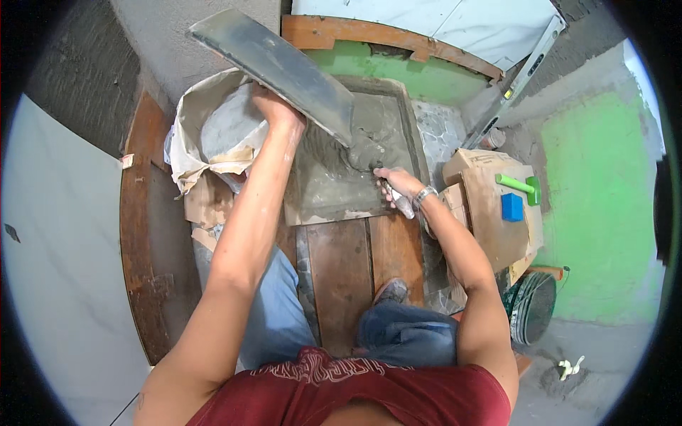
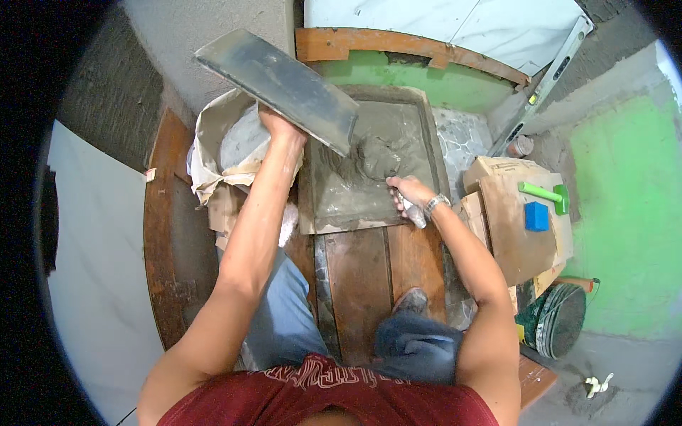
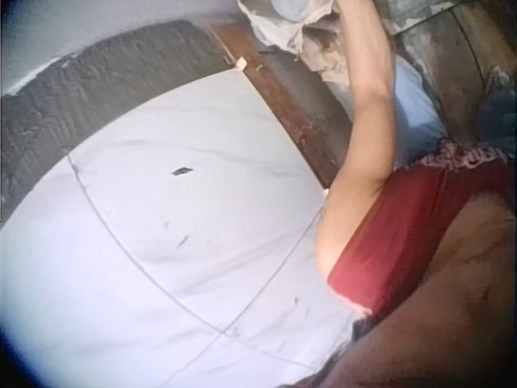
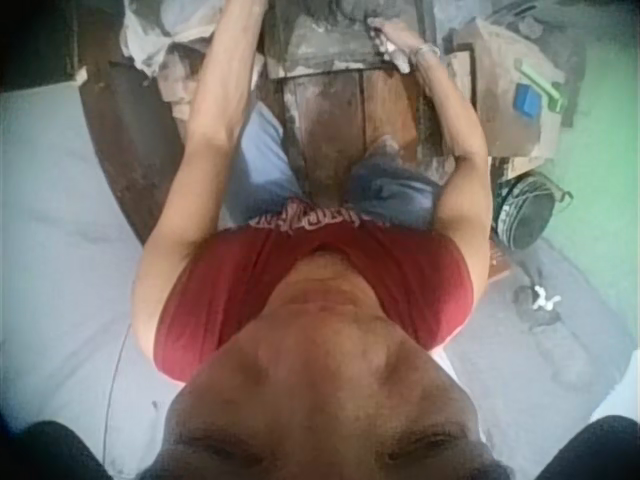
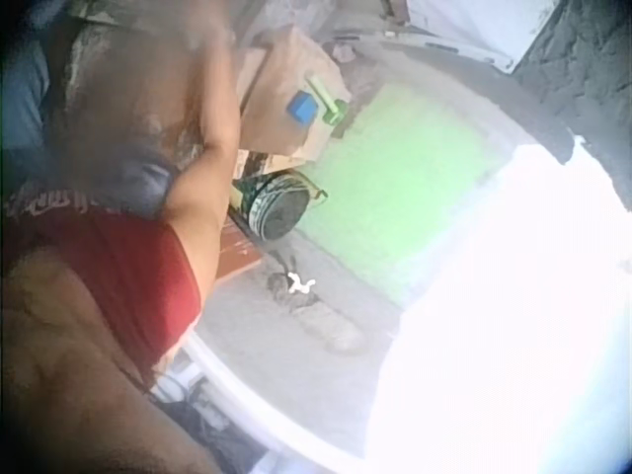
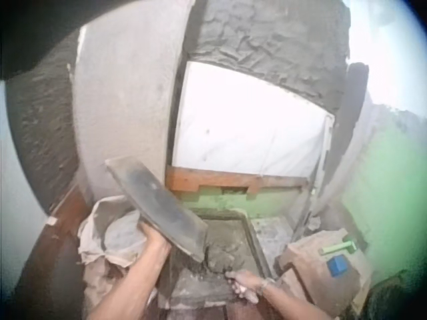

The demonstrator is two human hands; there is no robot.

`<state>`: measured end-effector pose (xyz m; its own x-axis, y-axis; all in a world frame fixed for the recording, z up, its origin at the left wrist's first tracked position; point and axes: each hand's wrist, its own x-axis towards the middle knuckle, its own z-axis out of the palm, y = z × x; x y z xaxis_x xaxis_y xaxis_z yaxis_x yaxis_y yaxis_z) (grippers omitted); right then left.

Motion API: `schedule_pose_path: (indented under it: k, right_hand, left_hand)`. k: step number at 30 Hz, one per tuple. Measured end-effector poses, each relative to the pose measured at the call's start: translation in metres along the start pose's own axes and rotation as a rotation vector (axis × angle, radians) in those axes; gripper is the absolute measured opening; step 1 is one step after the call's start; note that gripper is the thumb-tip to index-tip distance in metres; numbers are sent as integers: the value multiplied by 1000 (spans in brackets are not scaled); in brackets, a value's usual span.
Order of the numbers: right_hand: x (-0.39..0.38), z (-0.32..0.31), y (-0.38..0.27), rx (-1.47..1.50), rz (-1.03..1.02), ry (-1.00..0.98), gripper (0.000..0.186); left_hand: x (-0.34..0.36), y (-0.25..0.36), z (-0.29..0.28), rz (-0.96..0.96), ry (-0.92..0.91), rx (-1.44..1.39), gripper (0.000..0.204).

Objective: The person mixes mortar in a tray using a trowel, then places a tile onto the wall by hand.

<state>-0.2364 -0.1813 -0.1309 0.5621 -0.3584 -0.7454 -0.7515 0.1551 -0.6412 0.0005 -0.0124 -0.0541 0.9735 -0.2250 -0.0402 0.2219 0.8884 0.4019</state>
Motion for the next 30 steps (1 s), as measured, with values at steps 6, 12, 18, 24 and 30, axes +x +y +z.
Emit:
schedule_pose_path:
  k: [6, 12, 18, 24, 30]
  right_hand:
    - [61, -58, 40, -1094, -387, 547, 45]
    - [5, -45, 11, -1254, -275, 367, 46]
    - [-84, -44, -44, -924, -646, 596, 48]
    - [-12, -12, 53, -382, -765, 478, 60]
    - [19, 82, -71, -208, -927, 346, 48]
  left_hand:
    - [-3, -2, 8, -76, -18, 147, 22]
    - [0, 14, 12, -142, -153, 261, 19]
    - [-5, 63, 20, -214, -201, 383, 28]
    - [-44, -11, -1, 36, 273, 528, 47]
    - [-58, -69, -2, 271, 266, 840, 34]
